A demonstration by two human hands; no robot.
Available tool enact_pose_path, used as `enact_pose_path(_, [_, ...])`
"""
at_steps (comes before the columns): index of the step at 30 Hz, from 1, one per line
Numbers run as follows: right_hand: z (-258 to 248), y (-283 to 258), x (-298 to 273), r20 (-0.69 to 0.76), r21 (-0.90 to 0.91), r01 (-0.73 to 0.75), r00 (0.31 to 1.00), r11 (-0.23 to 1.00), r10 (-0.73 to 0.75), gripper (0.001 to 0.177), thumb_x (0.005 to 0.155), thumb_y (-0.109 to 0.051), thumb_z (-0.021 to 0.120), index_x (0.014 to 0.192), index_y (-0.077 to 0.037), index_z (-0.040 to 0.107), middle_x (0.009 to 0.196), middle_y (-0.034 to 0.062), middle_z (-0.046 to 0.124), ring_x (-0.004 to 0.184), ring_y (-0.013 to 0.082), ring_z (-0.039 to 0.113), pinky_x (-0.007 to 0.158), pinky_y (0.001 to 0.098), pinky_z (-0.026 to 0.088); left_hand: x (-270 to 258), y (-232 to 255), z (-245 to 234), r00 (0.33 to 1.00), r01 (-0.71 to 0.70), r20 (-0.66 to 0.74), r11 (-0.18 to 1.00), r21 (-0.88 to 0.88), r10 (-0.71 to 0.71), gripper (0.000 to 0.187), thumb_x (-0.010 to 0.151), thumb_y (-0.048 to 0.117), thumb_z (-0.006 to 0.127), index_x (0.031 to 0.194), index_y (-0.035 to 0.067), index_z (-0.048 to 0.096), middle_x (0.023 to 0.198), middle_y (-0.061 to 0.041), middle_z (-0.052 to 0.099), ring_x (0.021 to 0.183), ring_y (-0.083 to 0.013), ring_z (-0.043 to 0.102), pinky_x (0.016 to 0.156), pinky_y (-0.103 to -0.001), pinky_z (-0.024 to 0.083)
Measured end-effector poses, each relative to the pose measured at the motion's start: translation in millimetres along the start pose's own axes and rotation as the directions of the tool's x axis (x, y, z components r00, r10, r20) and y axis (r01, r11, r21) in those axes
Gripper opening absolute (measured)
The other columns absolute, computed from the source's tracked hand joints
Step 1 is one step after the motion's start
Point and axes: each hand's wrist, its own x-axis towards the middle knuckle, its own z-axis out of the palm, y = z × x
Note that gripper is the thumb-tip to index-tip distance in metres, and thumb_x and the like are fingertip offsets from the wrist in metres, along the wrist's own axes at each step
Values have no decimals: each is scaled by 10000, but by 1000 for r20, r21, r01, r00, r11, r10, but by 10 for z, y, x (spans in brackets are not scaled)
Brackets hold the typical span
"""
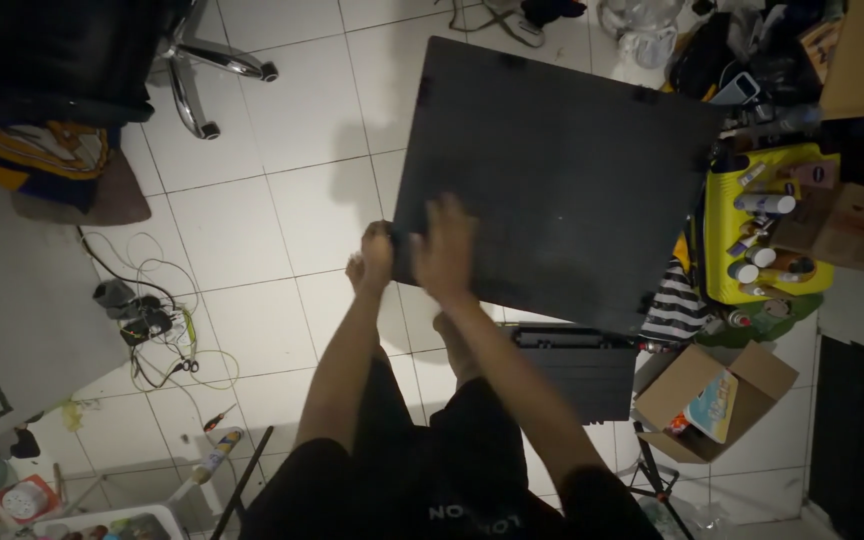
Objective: The person assembles a stackable storage unit by connecting black plastic panels and green plastic frames. They sit on the floor, aligning the panels and snapping the frames into place to form a box-like structure.
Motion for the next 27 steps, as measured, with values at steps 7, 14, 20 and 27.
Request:
enact_pose_path(7, [546, -261, 123, 75, 322, -18, 997, 947, -7, 578, 1038, -295, 485, 1494, 58, 437, 1580, 284, 430, 1535, 461, 325, 1274, 595, 182, -167, 125, -71, 1000, -18, 25, 982, 187, 14, 366, 971, 316, 487, 958, 17, 698, 912, -174, 748, 831, -330, 719, 757, -412, 560])
enact_pose_path(14, [492, -325, 49, 84, 247, 2, 996, 969, -24, 524, 981, -281, 562, 1384, 51, 525, 1545, 310, 464, 1489, 486, 356, 1240, 579, 218, -24, -47, -119, 982, 39, 189, 998, -42, -30, 303, 888, 269, 537, 1000, 53, 716, 932, -115, 758, 845, -239, 713, 783, -384, 564])
enact_pose_path(20, [520, -395, -415, 236, 77, -20, 972, 997, 1, 507, 981, -324, 620, 1332, 36, 558, 1542, 276, 442, 1492, 432, 371, 1263, 583, 236, 915, 993, -40, 965, -143, 226, 990, 18, 135, 574, 1019, 500, 504, 1214, -29, 608, 1104, -188, 662, 1043, -302, 619, 938, -411, 496])
enact_pose_path(27, [876, -696, -465, -11, -173, -178, 984, 969, 179, 650, 984, -369, 589, 1493, 15, 462, 1609, 278, 352, 1512, 411, 327, 1224, 604, 202, 835, 1874, 362, 930, -365, 57, 904, 224, 362, 564, 1091, 478, 381, 1365, 13, 547, 1360, -237, 551, 1218, -381, 552, 1023, -462, 434])
